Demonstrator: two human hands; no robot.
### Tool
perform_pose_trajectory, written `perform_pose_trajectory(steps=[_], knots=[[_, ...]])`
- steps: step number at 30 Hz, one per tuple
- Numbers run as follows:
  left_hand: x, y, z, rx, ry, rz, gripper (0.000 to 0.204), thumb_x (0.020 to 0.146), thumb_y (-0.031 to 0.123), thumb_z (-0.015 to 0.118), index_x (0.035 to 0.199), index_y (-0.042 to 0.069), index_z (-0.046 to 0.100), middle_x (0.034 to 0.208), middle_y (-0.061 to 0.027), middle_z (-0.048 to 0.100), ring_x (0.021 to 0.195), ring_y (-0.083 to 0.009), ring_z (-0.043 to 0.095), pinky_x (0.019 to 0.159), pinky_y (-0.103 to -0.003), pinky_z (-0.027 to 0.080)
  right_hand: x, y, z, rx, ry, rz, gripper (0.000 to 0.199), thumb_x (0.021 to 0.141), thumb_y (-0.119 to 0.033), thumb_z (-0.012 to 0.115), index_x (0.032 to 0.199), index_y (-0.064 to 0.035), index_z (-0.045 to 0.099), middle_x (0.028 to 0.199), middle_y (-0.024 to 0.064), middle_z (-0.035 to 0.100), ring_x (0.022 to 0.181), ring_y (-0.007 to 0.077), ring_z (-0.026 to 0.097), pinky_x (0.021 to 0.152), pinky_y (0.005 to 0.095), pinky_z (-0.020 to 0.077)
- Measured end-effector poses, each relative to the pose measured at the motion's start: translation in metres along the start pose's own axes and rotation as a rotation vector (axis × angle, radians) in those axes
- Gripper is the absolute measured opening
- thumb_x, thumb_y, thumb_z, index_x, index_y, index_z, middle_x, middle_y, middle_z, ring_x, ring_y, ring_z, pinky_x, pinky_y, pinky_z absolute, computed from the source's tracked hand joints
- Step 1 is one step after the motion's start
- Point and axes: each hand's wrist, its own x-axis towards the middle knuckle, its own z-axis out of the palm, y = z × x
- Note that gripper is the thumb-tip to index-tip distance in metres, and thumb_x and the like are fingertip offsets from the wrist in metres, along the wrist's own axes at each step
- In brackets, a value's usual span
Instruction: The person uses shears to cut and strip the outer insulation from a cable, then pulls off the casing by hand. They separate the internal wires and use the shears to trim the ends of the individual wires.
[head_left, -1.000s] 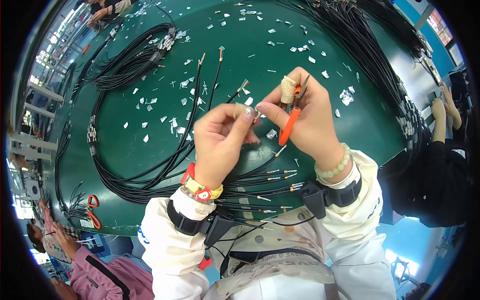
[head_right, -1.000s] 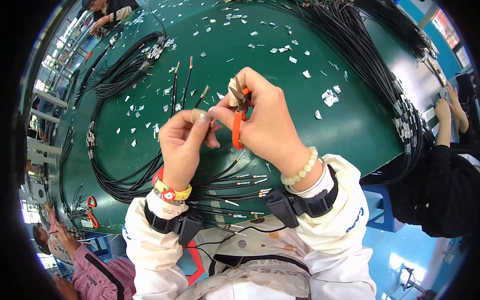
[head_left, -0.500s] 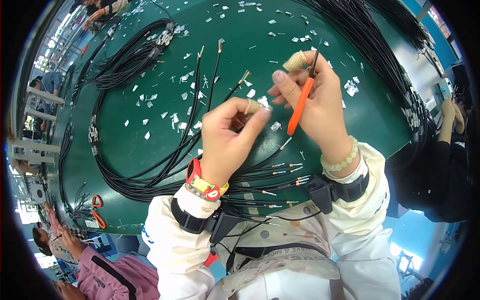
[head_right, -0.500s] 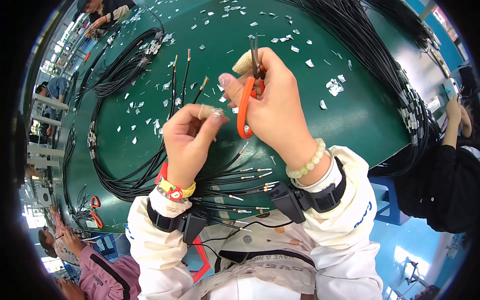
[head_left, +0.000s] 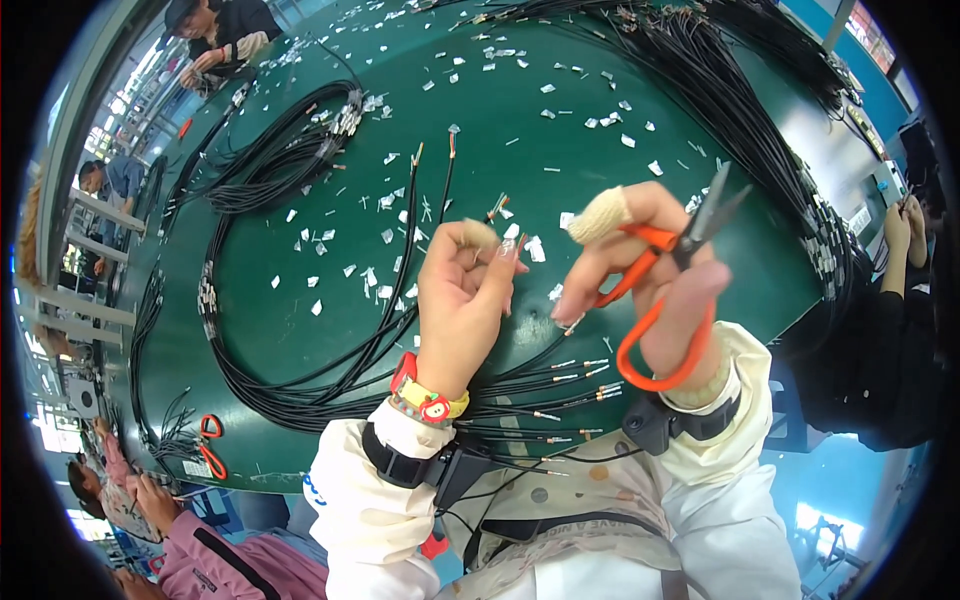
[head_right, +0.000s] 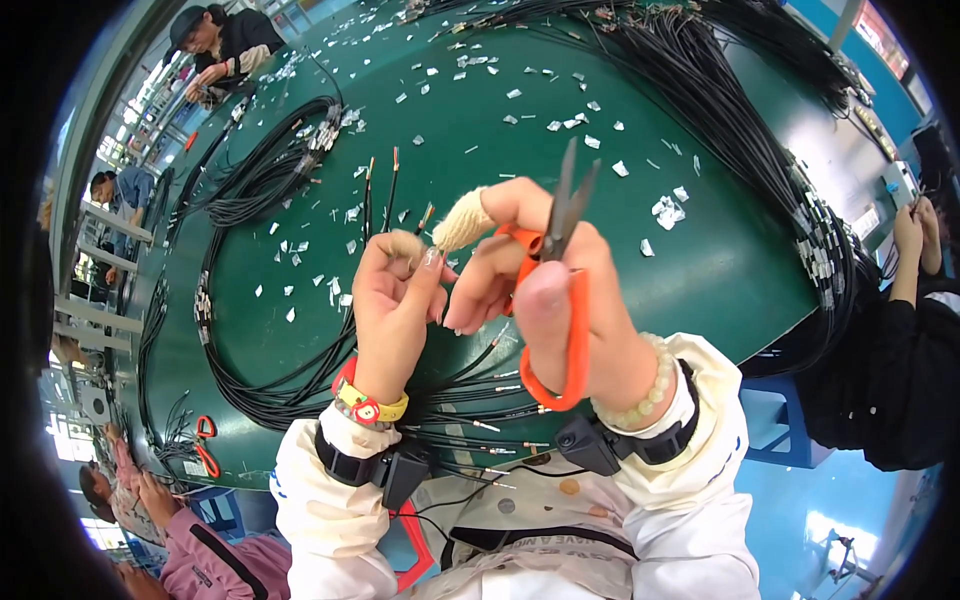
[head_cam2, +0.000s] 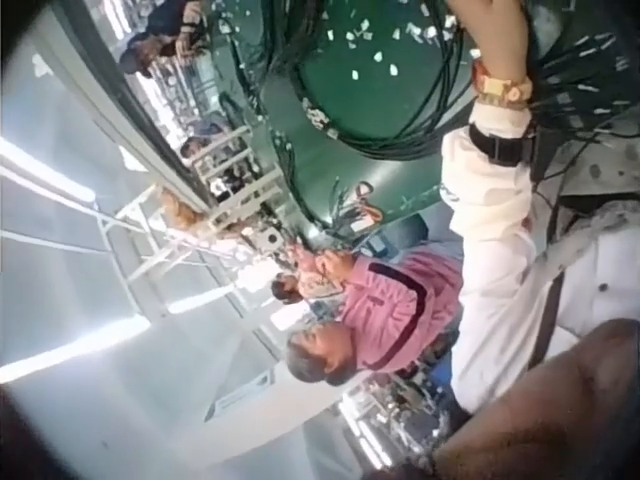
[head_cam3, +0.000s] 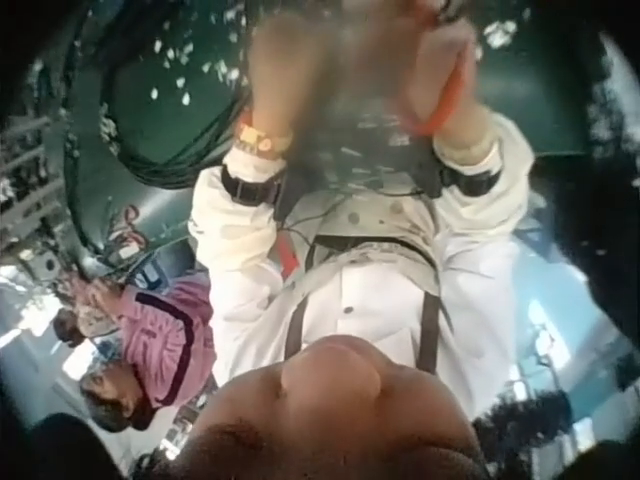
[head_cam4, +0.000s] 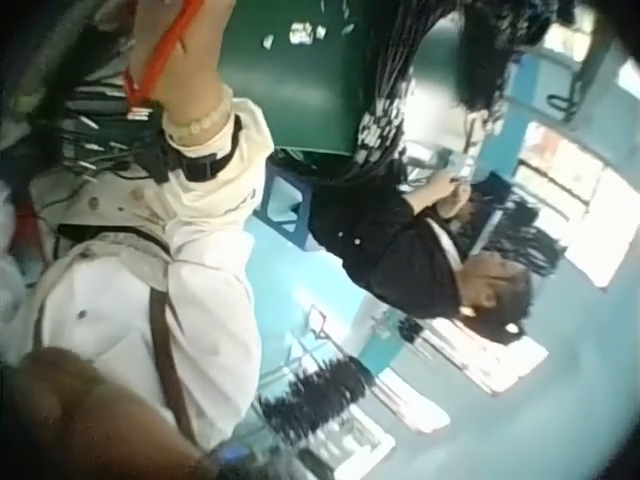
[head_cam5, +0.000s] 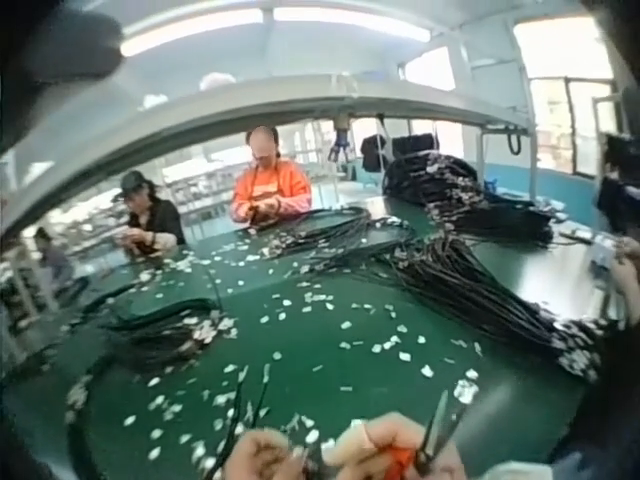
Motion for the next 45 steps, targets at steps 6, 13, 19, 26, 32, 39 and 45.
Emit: perform_pose_trajectory(steps=[6, 13, 19, 26, 32, 39, 45], knots=[[0.001, 0.008, 0.002, -0.089, -0.018, -0.132, 0.009, 0.087, 0.007, 0.048, 0.094, 0.002, 0.047, 0.078, -0.0084, 0.058, 0.047, -0.0058, 0.045, 0.041, -0.018, 0.033, 0.006, 0.008, -0.008, -0.18, -0.035, 0.136, 0.077, 0.077, -0.071, 0.015, 0.099, -0.0016, 0.04, 0.062, 0.0118, 0.057, 0.053, 0.0168, 0.056, 0.053, 0.0242, 0.046], [0.001, 0.001, 0.0, 0.158, 0.007, 0.055, 0.013, 0.087, 0.012, 0.051, 0.086, 0.0, 0.046, 0.076, -0.0062, 0.057, 0.051, -0.0042, 0.046, 0.044, -0.017, 0.036, 0.009, 0.005, -0.005, -0.196, -0.117, 0.302, 0.07, 0.082, -0.064, 0.014, 0.096, -0.002, 0.042, 0.06, 0.0104, 0.057, 0.051, 0.0159, 0.056, 0.051, 0.0223, 0.0454], [0.0, -0.004, -0.002, 0.088, 0.042, 0.147, 0.013, 0.088, 0.013, 0.049, 0.085, 0.001, 0.046, 0.074, -0.0044, 0.054, 0.052, -0.0042, 0.044, 0.047, -0.017, 0.036, 0.005, -0.008, -0.007, -0.108, -0.372, 0.786, 0.056, 0.09, -0.05, 0.017, 0.091, -0.0015, 0.045, 0.059, 0.0098, 0.058, 0.05, 0.0139, 0.056, 0.049, 0.0219, 0.0452], [-0.003, 0.0, -0.002, 0.024, 0.061, 0.158, 0.013, 0.089, 0.013, 0.047, 0.085, 0.001, 0.046, 0.077, -0.0038, 0.053, 0.06, -0.005, 0.044, 0.056, -0.018, 0.038, 0.006, 0.004, -0.004, -0.158, -0.525, 1.004, 0.048, 0.093, -0.043, 0.022, 0.086, -0.0011, 0.045, 0.058, 0.0105, 0.058, 0.049, 0.014, 0.056, 0.049, 0.0214, 0.0452], [-0.006, 0.001, -0.002, 0.03, 0.001, 0.122, 0.012, 0.089, 0.013, 0.047, 0.086, 0.001, 0.046, 0.078, -0.0026, 0.052, 0.063, -0.0059, 0.045, 0.059, -0.019, 0.039, 0.01, 0.005, -0.003, -0.118, -0.517, 1.02, 0.048, 0.093, -0.042, 0.022, 0.085, -0.0013, 0.045, 0.056, 0.0098, 0.058, 0.048, 0.0141, 0.056, 0.049, 0.0213, 0.0454], [-0.007, 0.002, -0.001, 0.027, -0.001, 0.098, 0.013, 0.089, 0.013, 0.048, 0.087, 0.001, 0.047, 0.077, -0.0021, 0.052, 0.064, -0.0058, 0.045, 0.059, -0.019, 0.039, 0.014, 0.004, -0.006, -0.105, -0.579, 1.043, 0.049, 0.093, -0.043, 0.021, 0.084, -0.0017, 0.045, 0.054, 0.0095, 0.057, 0.048, 0.0138, 0.056, 0.049, 0.0211, 0.0449], [-0.008, 0.002, -0.002, 0.061, -0.019, 0.095, 0.012, 0.088, 0.012, 0.048, 0.087, 0.0, 0.047, 0.079, -0.0022, 0.051, 0.066, -0.006, 0.046, 0.06, -0.019, 0.039, 0.013, 0.005, -0.004, -0.09, -0.562, 1.056, 0.052, 0.092, -0.045, 0.019, 0.083, -0.0015, 0.045, 0.053, 0.0097, 0.057, 0.045, 0.0138, 0.054, 0.046, 0.0208, 0.0433]])
